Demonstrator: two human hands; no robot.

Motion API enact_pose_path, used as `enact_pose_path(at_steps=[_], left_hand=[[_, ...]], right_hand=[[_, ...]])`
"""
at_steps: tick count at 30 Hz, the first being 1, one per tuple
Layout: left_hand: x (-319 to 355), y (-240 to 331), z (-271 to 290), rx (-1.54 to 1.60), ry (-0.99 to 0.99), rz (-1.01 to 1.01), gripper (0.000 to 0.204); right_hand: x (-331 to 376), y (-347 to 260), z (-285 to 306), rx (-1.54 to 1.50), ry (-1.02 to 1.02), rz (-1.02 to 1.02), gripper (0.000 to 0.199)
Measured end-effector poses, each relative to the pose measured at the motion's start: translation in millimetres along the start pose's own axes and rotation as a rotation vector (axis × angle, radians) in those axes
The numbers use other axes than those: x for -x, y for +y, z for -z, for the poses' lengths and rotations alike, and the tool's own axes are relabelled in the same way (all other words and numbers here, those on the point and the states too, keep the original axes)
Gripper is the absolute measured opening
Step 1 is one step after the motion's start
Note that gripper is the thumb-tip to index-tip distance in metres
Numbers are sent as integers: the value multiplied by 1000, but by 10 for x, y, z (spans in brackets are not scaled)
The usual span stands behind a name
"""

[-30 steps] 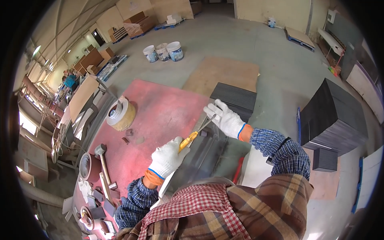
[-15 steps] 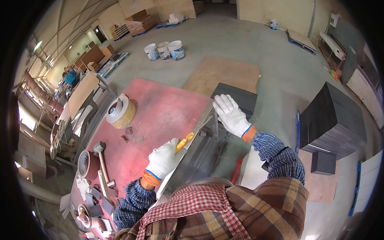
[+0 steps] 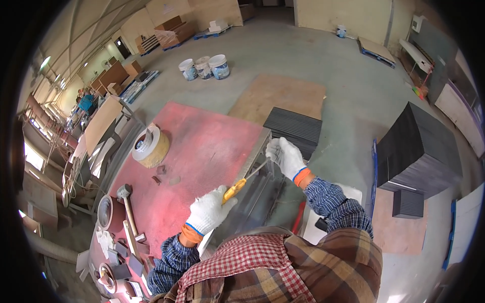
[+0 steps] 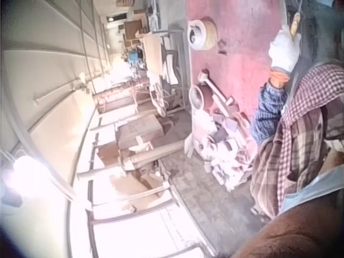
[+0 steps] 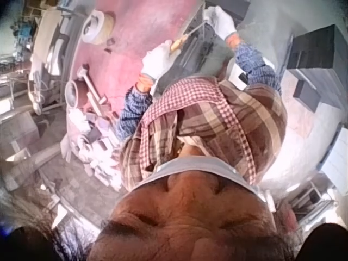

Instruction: The person sands the edges and grooved surfaces of black wood panels with a hand-held sanding block and then stacks them on top of a large pile.

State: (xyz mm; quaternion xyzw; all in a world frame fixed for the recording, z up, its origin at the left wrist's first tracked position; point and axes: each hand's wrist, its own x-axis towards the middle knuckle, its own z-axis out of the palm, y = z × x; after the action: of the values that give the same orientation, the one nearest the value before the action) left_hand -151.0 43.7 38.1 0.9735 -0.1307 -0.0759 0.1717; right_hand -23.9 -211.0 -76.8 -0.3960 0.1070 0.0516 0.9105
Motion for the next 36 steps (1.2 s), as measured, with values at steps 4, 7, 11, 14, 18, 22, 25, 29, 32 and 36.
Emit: enact_pose_path(at_steps=[4, 7, 11, 14, 18, 22, 25, 29, 32, 36], left_hand=[[10, -54, -144, -9, -42, 0, 36], [0, -87, -211, -13, -50, -19, 37], [-7, -49, -227, -13, -19, -108, 36], [-38, 32, -218, 26, -48, -135, 36], [-62, 99, -222, -2, -71, -96, 35], [-96, 71, -256, -29, -98, -86, 37], [-136, 27, -254, -43, -100, -70, 37], [-163, 21, -218, 35, -30, -122, 36], [-149, 47, -189, 12, 1, -142, 35], [-153, 47, -165, 37, -8, -93, 36]], right_hand=[[-5, 81, 140, -388, -89, -208, 51], [-10, 74, 201, -612, -607, -189, 58], [-93, -22, 236, -741, -538, -123, 62], [-163, -103, 263, -839, -534, -12, 63], [-171, -135, 299, -765, -561, -53, 62], [-122, -214, 348, -868, -563, -33, 60], [-89, -286, 344, -914, -543, 34, 58], [-88, -248, 230, -816, -616, -133, 54], [-120, -184, 170, -766, -127, -38, 46], [-124, -130, 264, -687, -26, -100, 49]])
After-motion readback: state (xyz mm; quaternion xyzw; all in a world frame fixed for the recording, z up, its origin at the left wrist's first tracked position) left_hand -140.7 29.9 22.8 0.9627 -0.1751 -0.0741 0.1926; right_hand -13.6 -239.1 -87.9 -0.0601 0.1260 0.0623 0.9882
